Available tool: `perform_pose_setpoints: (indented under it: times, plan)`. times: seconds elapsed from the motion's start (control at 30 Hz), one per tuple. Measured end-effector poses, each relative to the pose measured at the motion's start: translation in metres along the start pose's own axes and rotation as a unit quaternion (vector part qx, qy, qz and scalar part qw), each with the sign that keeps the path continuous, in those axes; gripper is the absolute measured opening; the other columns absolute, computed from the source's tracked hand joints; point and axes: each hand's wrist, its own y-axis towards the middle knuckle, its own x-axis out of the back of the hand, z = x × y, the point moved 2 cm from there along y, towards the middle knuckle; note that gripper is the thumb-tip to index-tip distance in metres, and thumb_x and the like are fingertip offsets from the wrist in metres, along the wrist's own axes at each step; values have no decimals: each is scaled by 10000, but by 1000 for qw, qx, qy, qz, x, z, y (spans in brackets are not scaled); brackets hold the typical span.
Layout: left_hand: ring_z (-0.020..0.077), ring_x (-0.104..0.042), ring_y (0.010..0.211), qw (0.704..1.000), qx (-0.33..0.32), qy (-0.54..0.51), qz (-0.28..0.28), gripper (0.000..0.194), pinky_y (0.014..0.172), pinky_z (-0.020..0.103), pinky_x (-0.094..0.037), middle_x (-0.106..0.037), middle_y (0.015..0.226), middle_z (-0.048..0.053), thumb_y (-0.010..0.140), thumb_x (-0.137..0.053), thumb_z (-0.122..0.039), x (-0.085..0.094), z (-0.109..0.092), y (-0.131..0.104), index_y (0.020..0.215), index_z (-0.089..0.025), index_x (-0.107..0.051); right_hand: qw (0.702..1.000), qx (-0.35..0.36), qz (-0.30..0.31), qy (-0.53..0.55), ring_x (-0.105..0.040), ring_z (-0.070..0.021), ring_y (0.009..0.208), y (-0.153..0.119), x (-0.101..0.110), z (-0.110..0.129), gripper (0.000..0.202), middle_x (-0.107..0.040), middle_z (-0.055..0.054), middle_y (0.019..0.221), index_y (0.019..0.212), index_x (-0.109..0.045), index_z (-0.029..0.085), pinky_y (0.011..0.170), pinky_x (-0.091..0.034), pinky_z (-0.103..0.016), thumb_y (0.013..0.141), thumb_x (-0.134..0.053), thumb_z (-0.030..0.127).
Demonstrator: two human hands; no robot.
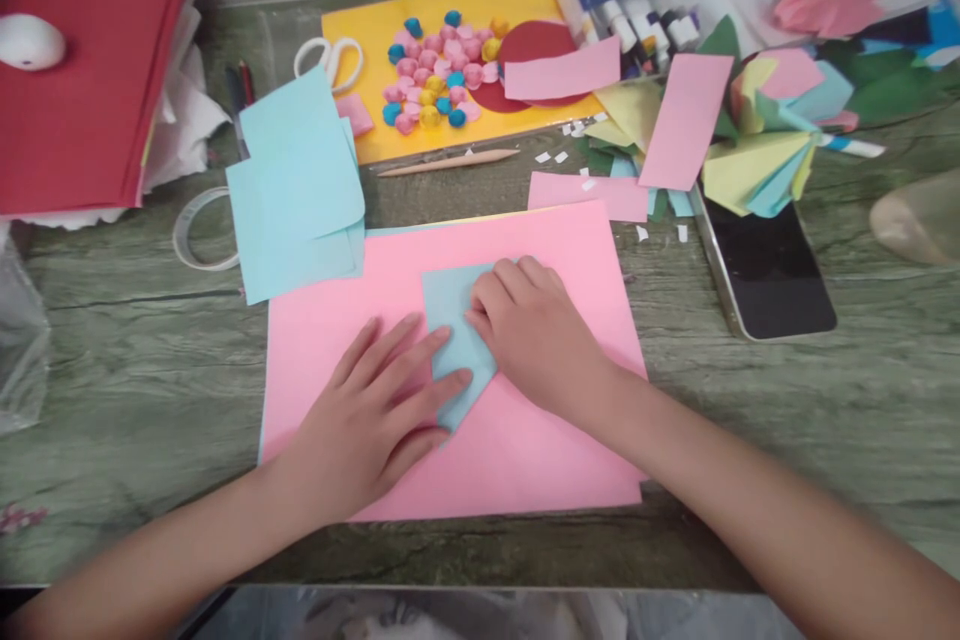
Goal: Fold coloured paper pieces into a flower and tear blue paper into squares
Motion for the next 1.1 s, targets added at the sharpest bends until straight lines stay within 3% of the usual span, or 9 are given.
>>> perform_pose_setpoints:
  times: [1.1]
  plan:
    - [320,-177,1335,1000,-1,-5,0,470,1059,584,-152,-292,1437,45,853,-442,-434,0,-2,0,1303,-309,-390,1000,0,4,-7,-407,-202,763,1,1,1,123,-519,-62,782,762,-506,164,673,-319,-330,855,-468,237]
